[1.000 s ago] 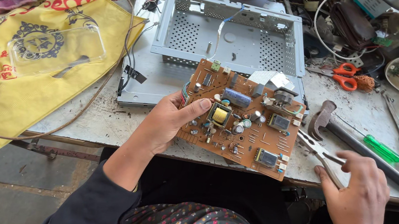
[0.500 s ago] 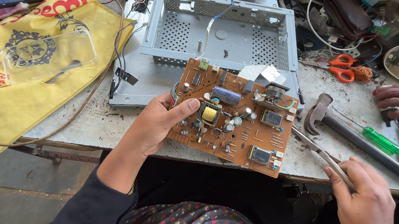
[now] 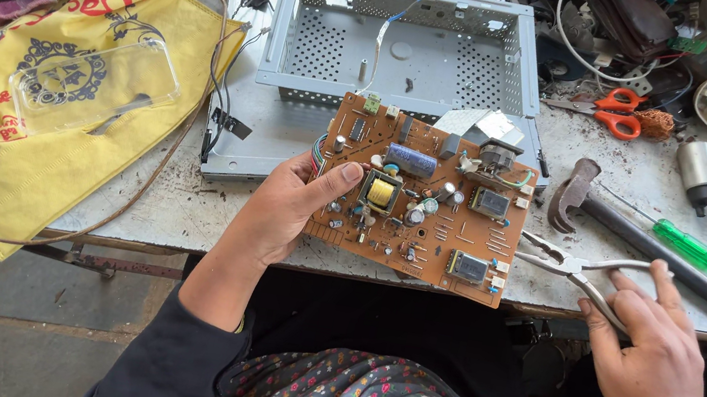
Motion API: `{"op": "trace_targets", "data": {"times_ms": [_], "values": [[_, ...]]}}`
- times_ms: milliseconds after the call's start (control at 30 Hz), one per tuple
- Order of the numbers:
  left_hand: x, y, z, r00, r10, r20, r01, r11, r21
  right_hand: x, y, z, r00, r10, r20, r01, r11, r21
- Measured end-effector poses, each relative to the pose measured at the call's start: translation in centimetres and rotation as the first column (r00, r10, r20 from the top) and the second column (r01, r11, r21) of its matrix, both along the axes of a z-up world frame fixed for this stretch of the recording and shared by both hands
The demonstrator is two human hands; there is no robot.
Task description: The person holds a circuit board and uses pliers to remove components. They then use a hammer to tap the board and a screwdriver to adjust parts. The person also uses scissors to cut wires on the board.
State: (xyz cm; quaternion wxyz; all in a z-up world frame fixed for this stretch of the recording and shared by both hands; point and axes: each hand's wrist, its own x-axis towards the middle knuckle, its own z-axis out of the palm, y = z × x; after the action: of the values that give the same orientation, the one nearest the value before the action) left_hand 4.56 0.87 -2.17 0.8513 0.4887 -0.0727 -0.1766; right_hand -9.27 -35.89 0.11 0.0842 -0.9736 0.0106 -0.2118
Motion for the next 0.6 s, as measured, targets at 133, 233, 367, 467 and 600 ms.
{"op": "trace_targets", "data": {"times_ms": [133, 233, 367, 467, 600], "values": [[0.0, 0.1, 0.0, 1.0, 0.016, -0.018, -0.016, 1.0, 0.026, 0.2, 0.0, -0.1, 0.998, 0.013, 0.057, -0.011, 1.0, -0.028], [0.0, 0.1, 0.1, 1.0, 0.008, -0.026, -0.007, 1.0, 0.027, 0.2, 0.0, 0.0, 1.0, 0.003, 0.013, -0.002, 0.997, -0.072], [0.0, 0.0, 0.1, 1.0, 0.005, -0.018, -0.005, 1.0, 0.009, 0.0, -0.2, 0.5, 0.998, -0.044, 0.048, 0.055, 0.966, -0.253], [0.0, 0.0, 0.0, 1.0, 0.009, -0.001, -0.009, 1.0, 0.014, -0.4, -0.8, 0.9, 0.997, -0.063, 0.044, 0.072, 0.958, -0.278], [0.2, -0.1, -0.3, 1.0, 0.01, -0.025, -0.009, 1.0, 0.022, -1.1, -2.0, 0.9, 0.996, -0.077, 0.033, 0.083, 0.964, -0.254]]}}
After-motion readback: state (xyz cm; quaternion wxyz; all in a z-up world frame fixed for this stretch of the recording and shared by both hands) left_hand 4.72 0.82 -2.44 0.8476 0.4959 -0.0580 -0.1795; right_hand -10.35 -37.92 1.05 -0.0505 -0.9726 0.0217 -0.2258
